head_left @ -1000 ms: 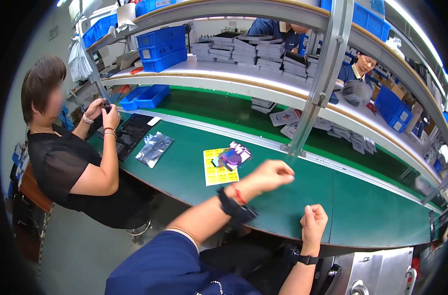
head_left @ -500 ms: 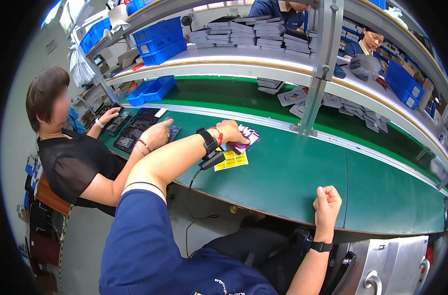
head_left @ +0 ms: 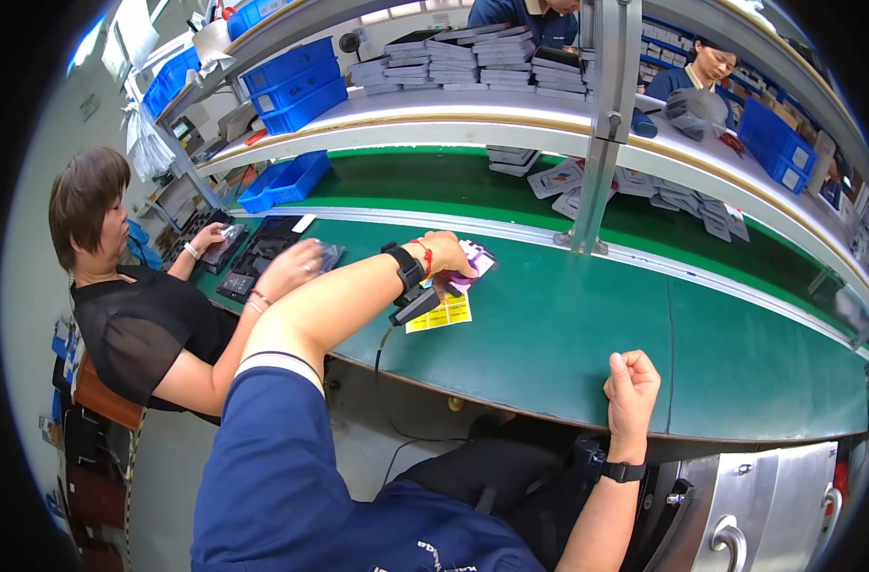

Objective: Applying labels to electronic components and vacuum-sealing them into anti-static bags on an assembly line.

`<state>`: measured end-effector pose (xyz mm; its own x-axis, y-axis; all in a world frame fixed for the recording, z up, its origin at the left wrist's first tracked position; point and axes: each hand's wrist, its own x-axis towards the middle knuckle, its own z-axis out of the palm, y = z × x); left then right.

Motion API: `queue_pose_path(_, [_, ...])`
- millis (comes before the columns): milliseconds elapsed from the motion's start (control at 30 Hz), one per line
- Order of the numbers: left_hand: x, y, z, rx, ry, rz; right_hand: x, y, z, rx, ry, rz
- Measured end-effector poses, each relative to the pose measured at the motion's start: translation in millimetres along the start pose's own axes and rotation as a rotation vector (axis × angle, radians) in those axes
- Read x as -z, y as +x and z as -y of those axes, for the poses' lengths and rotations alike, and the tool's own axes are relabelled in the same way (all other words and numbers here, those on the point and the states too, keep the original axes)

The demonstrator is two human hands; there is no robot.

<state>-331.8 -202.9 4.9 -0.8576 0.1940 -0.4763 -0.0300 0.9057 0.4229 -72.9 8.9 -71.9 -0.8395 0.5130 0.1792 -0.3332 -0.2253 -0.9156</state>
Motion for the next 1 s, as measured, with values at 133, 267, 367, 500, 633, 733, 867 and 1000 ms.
queue_pose_path(133, [-0.8,2.6,1.8,-0.023,-0.070,-0.009,-0.7,0.1,-0.5,0.000,0.021,0.009])
queue_pose_path(267, [0.2,-3.1,-4.1,0.002,-0.196,0.040,1.1,-0.1,-0.8,0.000,0.015,0.004])
queue_pose_path(367, [-1.2,17.1,7.8,-0.070,-0.086,-0.001,-0.9,-0.2,0.1,0.000,0.014,0.014])
queue_pose_path(500, [-3.5,15.6,1.5,-0.071,-0.014,-0.043,2.3,-0.2,0.3,-0.009,-0.005,0.038])
queue_pose_path(633, [-1.1,-12.6,-20.3,-0.015,-0.058,-0.043,6.2,-0.2,0.5,-0.008,-0.028,0.021])
queue_pose_path(733, [-0.7,35.2,4.2,-0.089,0.133,-0.072,0.3,0.1,0.3,-0.005,-0.012,0.034])
queue_pose_path(867, [16.7,20.8,16.4,-0.202,-0.383,0.106,3.7,1.7,-1.9,-0.005,-0.016,0.027])
queue_pose_path(1000, [33.8,8.3,63.4,-0.124,-1.033,0.330,-5.6,0.0,0.7,-0.007,-0.041,0.024])
